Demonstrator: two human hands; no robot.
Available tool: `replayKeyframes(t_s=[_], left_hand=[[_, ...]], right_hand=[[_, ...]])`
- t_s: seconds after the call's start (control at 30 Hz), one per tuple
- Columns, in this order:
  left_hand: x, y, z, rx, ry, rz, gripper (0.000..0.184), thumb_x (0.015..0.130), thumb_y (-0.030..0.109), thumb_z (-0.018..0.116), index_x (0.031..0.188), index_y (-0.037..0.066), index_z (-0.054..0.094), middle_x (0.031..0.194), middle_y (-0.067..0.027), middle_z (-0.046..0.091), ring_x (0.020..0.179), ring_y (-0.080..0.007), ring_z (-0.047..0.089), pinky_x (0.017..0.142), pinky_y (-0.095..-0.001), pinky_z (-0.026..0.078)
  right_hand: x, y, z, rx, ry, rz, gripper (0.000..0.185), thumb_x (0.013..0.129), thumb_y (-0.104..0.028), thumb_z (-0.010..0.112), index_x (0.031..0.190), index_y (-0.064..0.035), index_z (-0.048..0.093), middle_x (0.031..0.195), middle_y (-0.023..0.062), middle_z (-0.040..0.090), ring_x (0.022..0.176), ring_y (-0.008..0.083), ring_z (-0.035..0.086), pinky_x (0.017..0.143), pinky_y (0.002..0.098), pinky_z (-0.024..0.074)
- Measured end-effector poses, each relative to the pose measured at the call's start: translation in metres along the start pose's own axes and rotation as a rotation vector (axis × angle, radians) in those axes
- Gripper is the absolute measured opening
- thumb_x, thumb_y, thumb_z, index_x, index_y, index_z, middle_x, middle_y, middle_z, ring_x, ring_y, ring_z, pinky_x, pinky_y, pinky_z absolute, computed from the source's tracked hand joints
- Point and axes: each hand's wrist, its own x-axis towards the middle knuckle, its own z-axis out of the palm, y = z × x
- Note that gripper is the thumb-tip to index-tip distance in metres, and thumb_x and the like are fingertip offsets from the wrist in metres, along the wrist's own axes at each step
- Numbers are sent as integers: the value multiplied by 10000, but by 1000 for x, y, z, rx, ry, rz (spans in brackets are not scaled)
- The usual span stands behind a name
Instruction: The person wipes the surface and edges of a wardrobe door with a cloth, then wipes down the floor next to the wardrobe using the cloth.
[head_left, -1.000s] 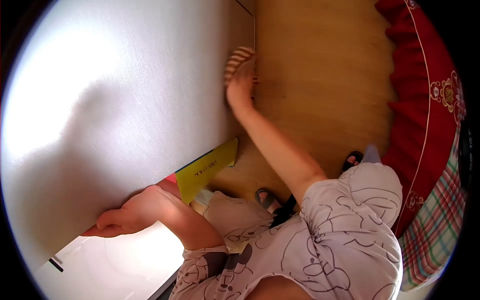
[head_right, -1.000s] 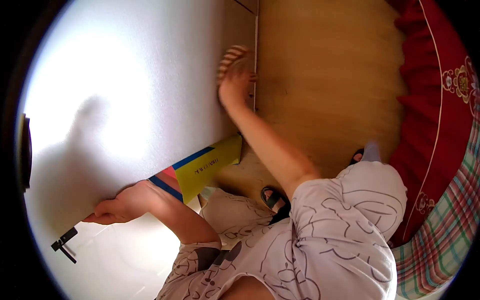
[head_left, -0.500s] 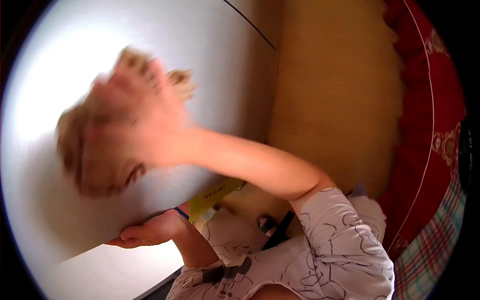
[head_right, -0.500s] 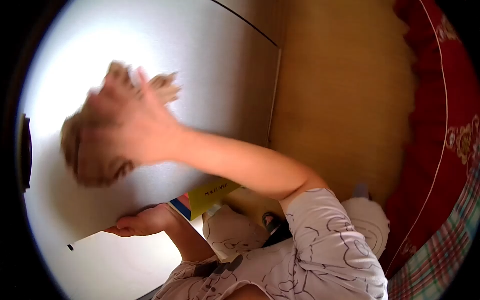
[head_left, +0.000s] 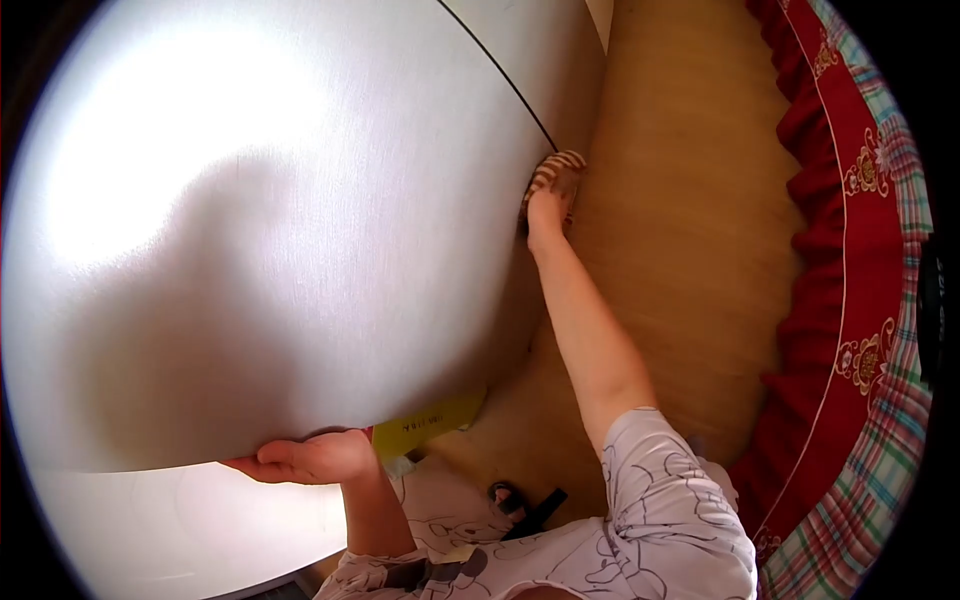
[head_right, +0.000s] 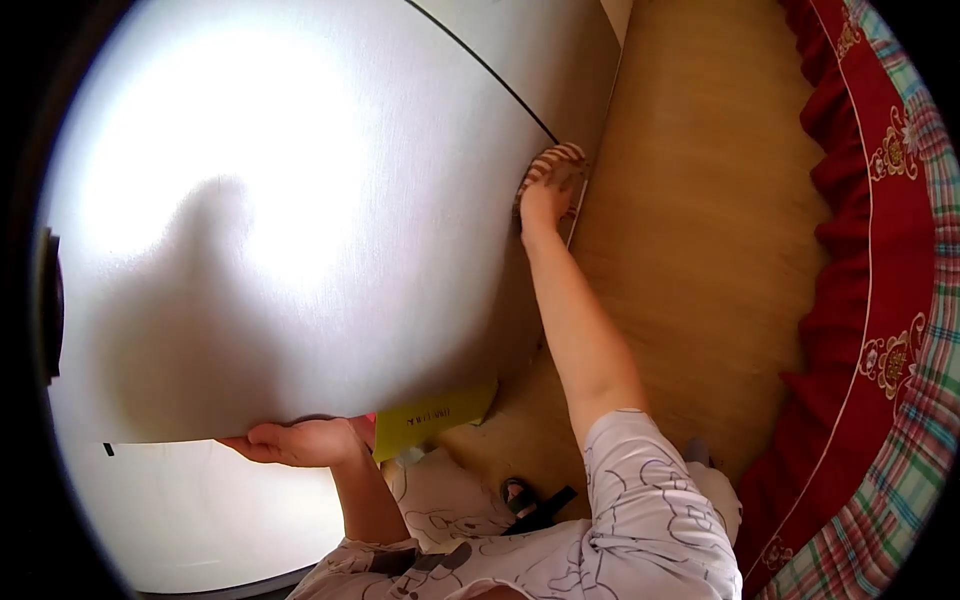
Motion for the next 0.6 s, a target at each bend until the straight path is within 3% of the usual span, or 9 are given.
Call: replayKeyframes(t_s=[0.07, 0.17, 0.2, 0.27, 0.33, 0.5, 0.53, 0.57, 0.6], left_hand=[[-1, -2, -1, -2, -5, 15, 492, 979, 168, 273, 1439, -3, 243, 1424, -147, 354, 1221, -238, 419, 1018, -365, 344], [-6, -4, 2, -41, -10, 31, 488, 1006, 249, 283, 1437, 26, 237, 1456, -137, 300, 1260, -257, 398, 1052, -415, 353], [-5, -5, -1, -47, -15, 35, 488, 1006, 249, 283, 1437, 26, 237, 1456, -137, 300, 1260, -257, 398, 1052, -415, 353], [-3, -9, -4, -110, -49, -3, 488, 1010, 270, 285, 1434, 31, 251, 1452, -136, 309, 1265, -259, 398, 1034, -422, 373], [-1, -9, -3, -131, -60, -12, 489, 1012, 284, 284, 1432, 36, 261, 1445, -133, 320, 1261, -255, 405, 1028, -423, 382], [-6, 2, 2, 132, -44, 16, 563, 1009, 393, 321, 1431, 28, 248, 1470, -122, 266, 1296, -248, 350, 1051, -428, 351], [-8, 6, 4, 130, -46, 17, 563, 1009, 393, 321, 1431, 28, 248, 1470, -122, 266, 1296, -248, 350, 1051, -428, 351], [-9, 8, 7, 117, 15, -26, 551, 1013, 384, 309, 1432, 32, 243, 1474, -121, 257, 1298, -242, 344, 1056, -424, 344], [-10, 10, 10, 103, 76, -72, 539, 1017, 374, 298, 1433, 36, 239, 1477, -119, 248, 1300, -236, 337, 1061, -419, 336]], right_hand=[[-13, -25, 53, -19, -252, -61, 226, 975, -248, 360, 1065, -117, 522, 941, 28, 515, 917, 205, 535, 761, 319, 456], [-120, -111, 200, -996, -191, -998, 548, 872, -198, 498, 1380, -31, 378, 1369, 233, 359, 1229, 383, 378, 1034, 473, 313], [-139, -123, 234, -958, -286, -923, 615, 813, -246, 581, 1353, -13, 405, 1425, 246, 294, 1289, 469, 275, 1046, 583, 236], [-175, -145, 294, -943, -438, -1015, 699, 749, -338, 697, 1333, -44, 448, 1462, 234, 255, 1341, 461, 219, 1028, 656, 190], [-186, -166, 322, -794, -567, -1177, 676, 755, -416, 697, 1343, -169, 473, 1460, 205, 286, 1351, 442, 221, 1050, 647, 174], [-107, -162, 312, -867, -487, -1099, 547, 858, -366, 563, 1346, -140, 464, 1460, 182, 298, 1369, 384, 222, 1101, 558, 162], [-82, -165, 301, -940, -413, -1074, 521, 870, -323, 547, 1315, -63, 472, 1429, 179, 330, 1330, 365, 280, 1081, 541, 208], [-49, -156, 286, -949, -234, -1240, 401, 860, -168, 581, 1228, -36, 498, 1255, 214, 473, 1137, 327, 496, 928, 473, 416], [-7, -151, 264, -896, -438, -822, 462, 905, -260, 500, 1281, 7, 470, 1361, 193, 392, 1237, 354, 387, 1041, 431, 315]])
